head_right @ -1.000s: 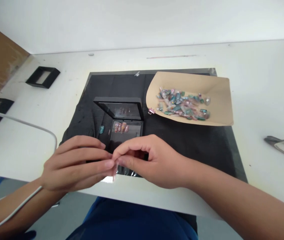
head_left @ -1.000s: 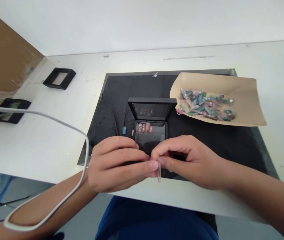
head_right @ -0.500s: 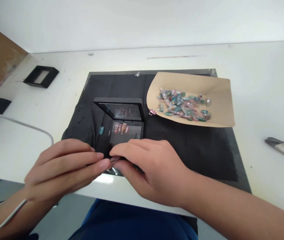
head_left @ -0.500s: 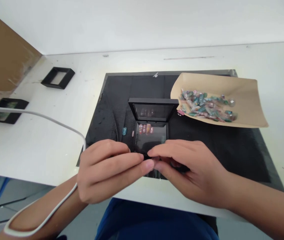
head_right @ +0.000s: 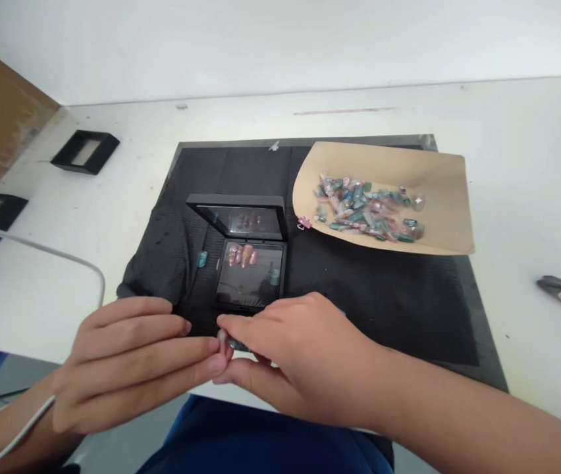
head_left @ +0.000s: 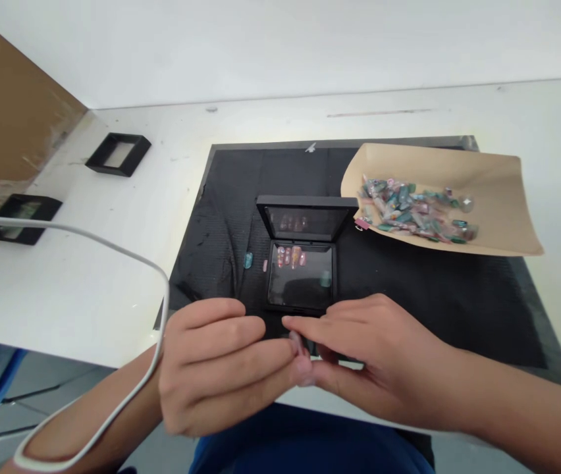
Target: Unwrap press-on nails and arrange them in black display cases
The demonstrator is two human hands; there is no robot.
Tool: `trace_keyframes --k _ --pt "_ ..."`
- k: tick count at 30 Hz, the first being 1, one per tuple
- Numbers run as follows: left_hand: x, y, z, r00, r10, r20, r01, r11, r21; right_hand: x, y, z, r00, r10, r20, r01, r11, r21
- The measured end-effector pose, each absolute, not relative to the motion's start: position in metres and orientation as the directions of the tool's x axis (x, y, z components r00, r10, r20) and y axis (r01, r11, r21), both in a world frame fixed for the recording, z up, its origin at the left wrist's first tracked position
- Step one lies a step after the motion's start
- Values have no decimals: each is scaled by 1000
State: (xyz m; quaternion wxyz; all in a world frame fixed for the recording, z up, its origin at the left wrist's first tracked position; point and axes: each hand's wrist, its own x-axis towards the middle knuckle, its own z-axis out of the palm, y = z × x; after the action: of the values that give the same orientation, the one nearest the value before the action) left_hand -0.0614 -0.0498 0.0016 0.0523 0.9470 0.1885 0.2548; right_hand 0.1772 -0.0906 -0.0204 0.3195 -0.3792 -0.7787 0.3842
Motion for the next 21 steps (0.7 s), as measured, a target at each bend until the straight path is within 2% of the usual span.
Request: trace_keyframes --k 4,10,16,21 --pt "-65 -53 -1 789 415 453 353 -910 217 178 -89 -20 -509 835 210 315 408 -857" --pt "-69 -59 -9 762 465 451 420 -885 203 177 -87 -27 -438 853 283 373 459 -807" --pt "-61 -53 -5 762 424 489 383 -904 188 177 -88 -30 -417 842 343 397 508 -764" --pt "-53 -47 -1 760 330 560 303 -942 143 176 -90 -28 -357 881 311 348 435 -831"
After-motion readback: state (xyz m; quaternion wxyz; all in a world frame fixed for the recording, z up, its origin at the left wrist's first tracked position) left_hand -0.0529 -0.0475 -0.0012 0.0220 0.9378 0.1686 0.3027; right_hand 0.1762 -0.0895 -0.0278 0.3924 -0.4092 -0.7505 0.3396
